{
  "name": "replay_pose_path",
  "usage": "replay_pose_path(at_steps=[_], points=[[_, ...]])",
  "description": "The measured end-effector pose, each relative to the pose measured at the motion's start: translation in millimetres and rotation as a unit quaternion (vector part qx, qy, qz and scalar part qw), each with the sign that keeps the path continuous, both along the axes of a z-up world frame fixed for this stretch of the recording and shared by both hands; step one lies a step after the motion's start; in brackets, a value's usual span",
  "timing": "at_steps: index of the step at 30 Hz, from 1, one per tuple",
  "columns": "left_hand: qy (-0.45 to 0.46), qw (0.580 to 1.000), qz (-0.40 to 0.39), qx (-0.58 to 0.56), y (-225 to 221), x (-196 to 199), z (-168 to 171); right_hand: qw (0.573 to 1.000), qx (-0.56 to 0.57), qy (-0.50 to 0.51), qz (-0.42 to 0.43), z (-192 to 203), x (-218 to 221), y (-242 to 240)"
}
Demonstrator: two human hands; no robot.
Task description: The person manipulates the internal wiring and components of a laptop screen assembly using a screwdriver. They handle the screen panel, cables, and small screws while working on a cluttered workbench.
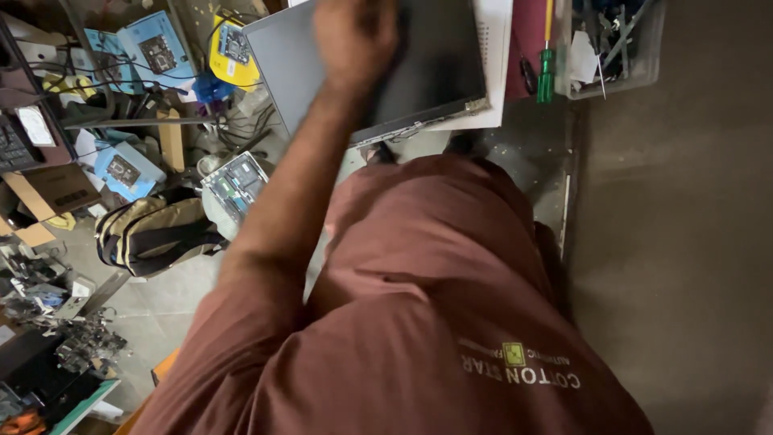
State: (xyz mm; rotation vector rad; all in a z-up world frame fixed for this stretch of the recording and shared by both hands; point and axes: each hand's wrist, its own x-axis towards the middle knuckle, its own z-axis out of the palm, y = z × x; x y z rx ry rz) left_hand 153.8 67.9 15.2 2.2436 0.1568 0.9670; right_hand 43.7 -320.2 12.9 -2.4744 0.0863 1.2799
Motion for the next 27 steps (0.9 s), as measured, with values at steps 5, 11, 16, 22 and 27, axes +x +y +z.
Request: replay_pose_path(at_steps=[5,11,16,22,27], points=[[0.047,0.999,0.016,0.015,27.2,-81.6,64.1,0.999,0.0,0.009,-0.04,-13.1,-9.8,-7.3],[0.131,0.988,0.077,0.021,49.5,-166.0,41.5,0.997,0.028,-0.009,-0.078,-66.5,-5.2,-27.3],[0.182,0.972,0.147,0.011,69.1,-231.6,-13.8,0.986,0.068,-0.032,-0.152,-114.7,-7.4,-47.5],[0.406,0.868,0.282,-0.044,107.4,-317.1,-110.9,0.97,0.14,-0.038,-0.193,-142.5,-2.6,-41.3],[0.676,0.705,0.159,-0.142,120.6,-362.2,-136.6,0.975,0.132,-0.048,-0.174,-142.1,-7.0,-30.4]])
